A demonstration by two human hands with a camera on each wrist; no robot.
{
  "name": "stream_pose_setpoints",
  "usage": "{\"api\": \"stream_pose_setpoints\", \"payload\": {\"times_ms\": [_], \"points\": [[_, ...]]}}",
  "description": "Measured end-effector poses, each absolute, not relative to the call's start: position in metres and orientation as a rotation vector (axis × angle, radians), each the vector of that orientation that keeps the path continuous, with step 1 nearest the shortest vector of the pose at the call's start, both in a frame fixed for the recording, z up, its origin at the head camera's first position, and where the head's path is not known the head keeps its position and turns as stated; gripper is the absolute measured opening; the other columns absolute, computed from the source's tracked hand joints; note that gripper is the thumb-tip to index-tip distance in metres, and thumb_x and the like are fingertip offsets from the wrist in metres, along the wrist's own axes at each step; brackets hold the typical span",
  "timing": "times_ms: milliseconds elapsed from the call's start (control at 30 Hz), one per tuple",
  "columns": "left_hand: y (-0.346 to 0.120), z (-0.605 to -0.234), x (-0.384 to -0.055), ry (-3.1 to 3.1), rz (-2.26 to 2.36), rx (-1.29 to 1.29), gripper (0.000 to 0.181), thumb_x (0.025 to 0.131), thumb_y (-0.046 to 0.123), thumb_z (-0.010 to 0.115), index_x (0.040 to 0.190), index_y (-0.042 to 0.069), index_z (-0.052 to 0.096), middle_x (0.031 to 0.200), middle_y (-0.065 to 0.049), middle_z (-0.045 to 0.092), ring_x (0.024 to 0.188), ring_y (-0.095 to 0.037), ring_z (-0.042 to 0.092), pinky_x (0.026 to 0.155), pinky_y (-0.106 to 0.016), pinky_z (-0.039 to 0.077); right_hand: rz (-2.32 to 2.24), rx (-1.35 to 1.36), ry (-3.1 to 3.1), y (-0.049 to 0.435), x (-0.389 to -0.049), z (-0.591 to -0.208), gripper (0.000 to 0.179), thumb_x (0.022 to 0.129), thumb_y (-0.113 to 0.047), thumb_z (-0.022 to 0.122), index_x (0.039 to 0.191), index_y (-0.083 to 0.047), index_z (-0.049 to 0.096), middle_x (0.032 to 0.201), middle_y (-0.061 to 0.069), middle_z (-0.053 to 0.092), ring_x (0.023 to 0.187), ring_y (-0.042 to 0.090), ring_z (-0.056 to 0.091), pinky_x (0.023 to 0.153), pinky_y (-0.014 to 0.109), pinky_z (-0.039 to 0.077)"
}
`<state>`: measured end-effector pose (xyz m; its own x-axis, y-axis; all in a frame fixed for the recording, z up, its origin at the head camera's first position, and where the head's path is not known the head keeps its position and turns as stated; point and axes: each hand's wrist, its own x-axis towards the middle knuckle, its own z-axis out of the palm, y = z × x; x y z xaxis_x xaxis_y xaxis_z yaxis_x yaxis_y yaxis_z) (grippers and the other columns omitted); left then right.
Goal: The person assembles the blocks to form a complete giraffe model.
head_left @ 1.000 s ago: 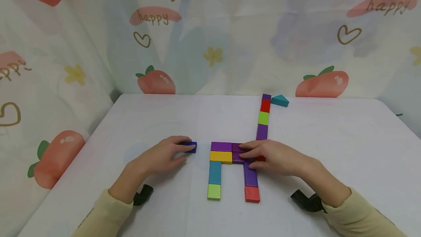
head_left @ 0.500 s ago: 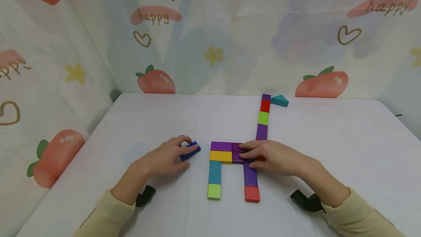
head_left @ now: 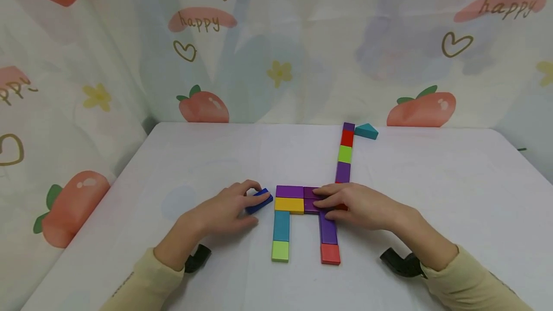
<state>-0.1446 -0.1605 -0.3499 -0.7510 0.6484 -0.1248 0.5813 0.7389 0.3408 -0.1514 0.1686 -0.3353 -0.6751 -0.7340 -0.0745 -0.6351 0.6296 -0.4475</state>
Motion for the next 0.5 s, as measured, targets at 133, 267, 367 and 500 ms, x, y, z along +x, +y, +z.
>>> {"api": "stream_pose_setpoints", "payload": {"times_ms": [133,267,367,500], "points": [[-0.1590,-0.3500,-0.1439,2.697,0.415,1.008,0.057,0.097,0.024,0.069,0.150,0.015,0.051,0.144,-0.011,0.045,0.125,-0.029,0.049,0.106,-0.049,0.043,-0.575,-1.121,2.600,0.1676,-0.1517,-0.3346,0.035,0.095,-0.019,0.072,0.129,-0.011,0.071,0.141,0.010,0.059,0.131,0.034,0.053,0.099,0.046,0.050],[-0.1581,-0.3506,-0.1439,2.696,0.412,1.031,0.057,0.097,0.025,0.069,0.151,0.015,0.050,0.144,-0.011,0.044,0.124,-0.028,0.048,0.105,-0.049,0.043,-0.570,-1.114,2.601,0.1669,-0.1518,-0.3345,0.035,0.096,-0.019,0.072,0.129,-0.012,0.071,0.141,0.010,0.058,0.131,0.033,0.053,0.098,0.046,0.050],[-0.1581,-0.3514,-0.1441,2.701,0.407,1.045,0.057,0.097,0.025,0.068,0.151,0.015,0.050,0.144,-0.011,0.044,0.125,-0.028,0.048,0.104,-0.049,0.043,-0.563,-1.109,2.608,0.1668,-0.1515,-0.3345,0.034,0.095,-0.019,0.072,0.129,-0.012,0.071,0.141,0.010,0.058,0.131,0.033,0.054,0.098,0.046,0.050],[-0.1583,-0.3521,-0.1443,2.703,0.404,1.052,0.058,0.097,0.025,0.069,0.151,0.015,0.050,0.144,-0.011,0.044,0.126,-0.028,0.047,0.104,-0.050,0.043,-0.561,-1.104,2.612,0.1669,-0.1511,-0.3346,0.034,0.095,-0.019,0.072,0.129,-0.012,0.072,0.141,0.010,0.059,0.131,0.033,0.054,0.098,0.046,0.050]]}}
